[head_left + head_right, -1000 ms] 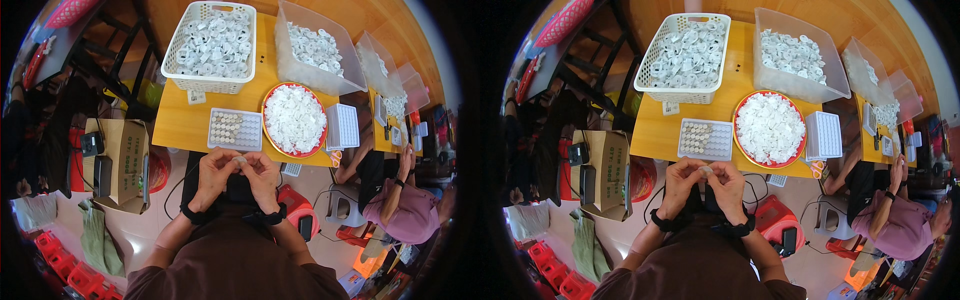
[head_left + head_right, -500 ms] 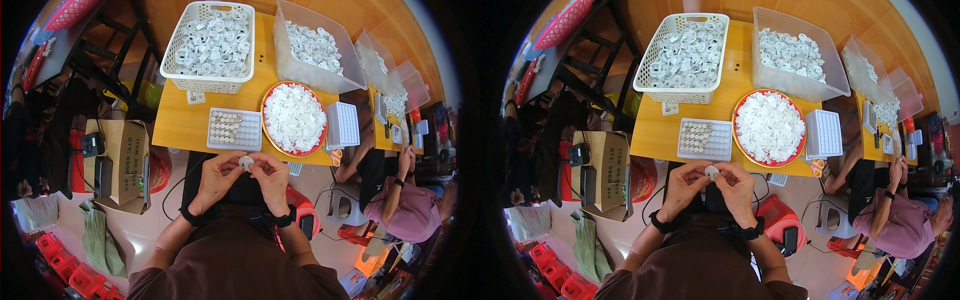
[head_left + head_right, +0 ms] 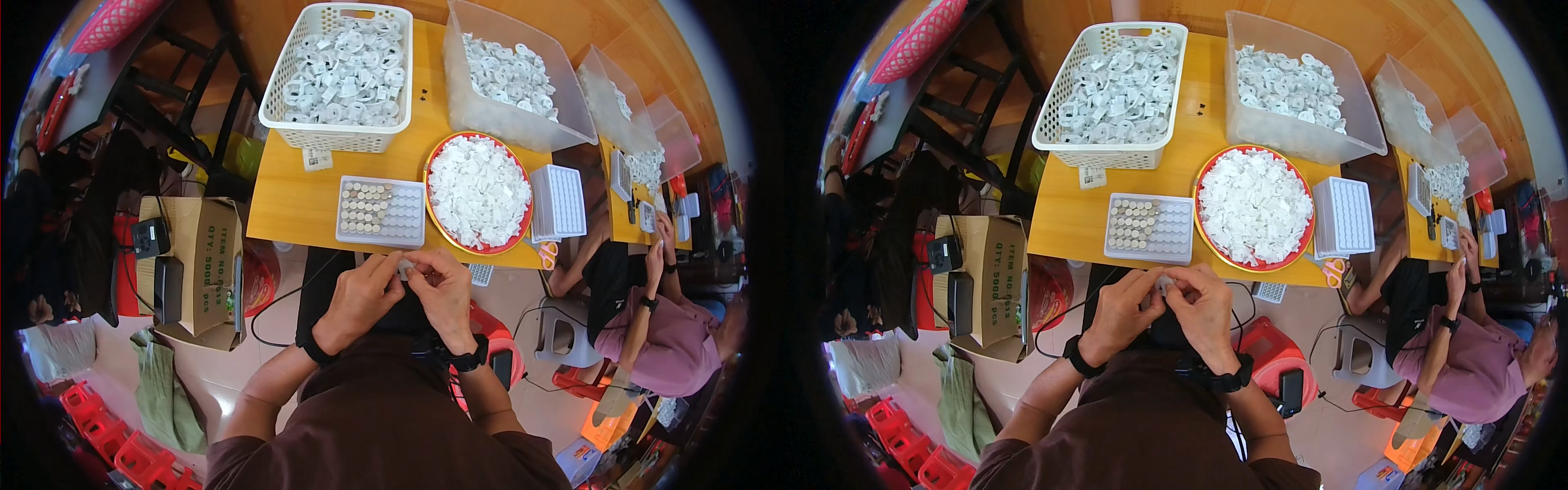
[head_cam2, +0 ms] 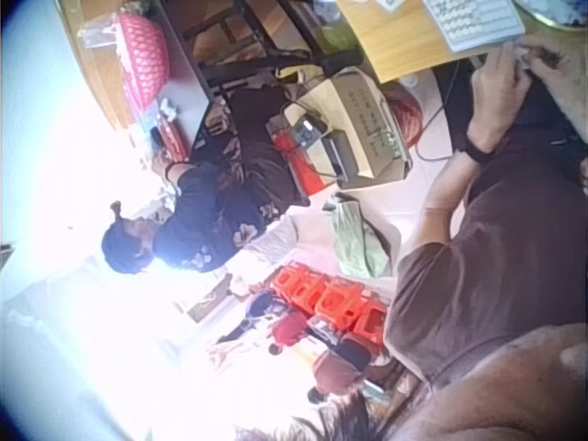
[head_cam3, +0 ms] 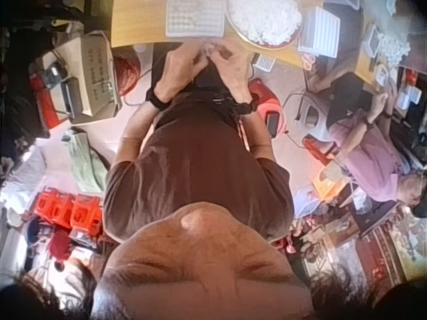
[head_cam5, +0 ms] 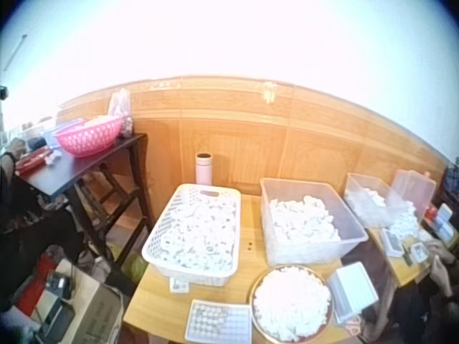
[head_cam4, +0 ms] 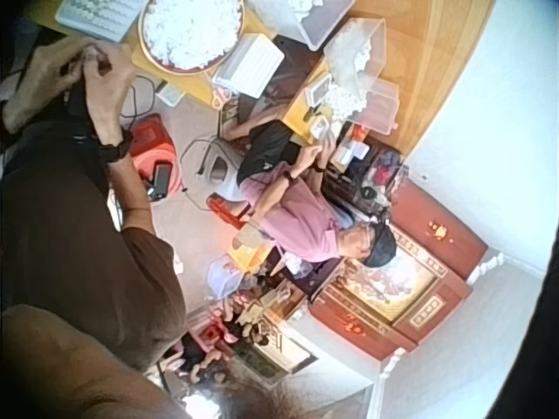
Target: The person picks up a white plastic base from a basket and a small round component from a tray to fit them together. They then select a white plastic cap from a bowl, snap it onto the base, and place the completed unit into a white tray.
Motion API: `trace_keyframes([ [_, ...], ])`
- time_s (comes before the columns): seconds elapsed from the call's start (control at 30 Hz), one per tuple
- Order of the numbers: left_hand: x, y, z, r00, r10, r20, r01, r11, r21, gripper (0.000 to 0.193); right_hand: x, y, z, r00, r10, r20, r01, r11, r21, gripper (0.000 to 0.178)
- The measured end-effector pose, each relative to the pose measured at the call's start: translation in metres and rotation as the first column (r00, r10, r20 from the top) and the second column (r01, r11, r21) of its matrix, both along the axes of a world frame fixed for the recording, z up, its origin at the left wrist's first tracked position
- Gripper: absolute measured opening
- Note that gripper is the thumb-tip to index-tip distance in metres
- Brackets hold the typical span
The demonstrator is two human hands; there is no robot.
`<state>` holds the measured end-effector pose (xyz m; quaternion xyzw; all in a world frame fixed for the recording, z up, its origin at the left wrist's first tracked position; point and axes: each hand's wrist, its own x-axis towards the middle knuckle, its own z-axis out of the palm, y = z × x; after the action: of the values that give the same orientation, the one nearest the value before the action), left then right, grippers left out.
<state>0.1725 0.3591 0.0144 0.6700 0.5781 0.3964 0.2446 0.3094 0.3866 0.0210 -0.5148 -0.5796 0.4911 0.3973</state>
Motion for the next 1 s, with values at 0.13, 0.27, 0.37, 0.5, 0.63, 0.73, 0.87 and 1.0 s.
trace_keyframes([
  [0.13,0.0,0.002,-0.005,0.992,-0.032,-0.125,0.045,0.994,0.103,0.036,0.002,-0.001,-0.004,1.0,-0.004,0.005,0.004,1.0,-0.012,0.018],
  [0.27,-0.002,0.004,-0.011,0.979,-0.079,-0.186,0.108,0.983,0.148,0.038,0.002,-0.002,-0.009,1.0,-0.028,-0.014,0.027,0.998,-0.048,0.018],
  [0.37,-0.004,0.004,-0.012,0.976,-0.114,-0.186,0.143,0.979,0.148,0.038,0.002,-0.003,-0.008,1.0,-0.031,-0.003,0.03,0.997,-0.066,0.017],
  [0.5,-0.005,0.005,-0.01,0.971,-0.121,-0.204,0.151,0.979,0.134,0.038,0.001,-0.006,-0.005,0.997,-0.055,-0.06,0.048,0.992,-0.118,0.018],
  [0.63,-0.009,0.012,-0.002,0.997,-0.068,0.047,0.064,0.995,0.071,0.028,0.002,-0.006,-0.008,0.991,-0.083,-0.103,0.073,0.993,-0.094,0.019],
  [0.73,-0.008,0.014,-0.004,0.892,0.001,0.453,0.038,0.996,-0.078,0.021,-0.002,-0.004,0.0,1.0,-0.03,-0.009,0.031,0.986,0.161,0.017],
  [0.87,-0.006,0.015,-0.004,0.583,0.078,0.809,0.144,0.97,-0.197,0.017,-0.004,-0.004,0.004,0.998,-0.065,0.011,0.06,0.964,0.258,0.015],
  [1.0,-0.006,0.014,-0.003,0.556,0.089,0.827,0.198,0.952,-0.235,0.016,-0.006,-0.006,0.008,0.997,-0.064,0.05,0.049,0.966,0.253,0.016],
])
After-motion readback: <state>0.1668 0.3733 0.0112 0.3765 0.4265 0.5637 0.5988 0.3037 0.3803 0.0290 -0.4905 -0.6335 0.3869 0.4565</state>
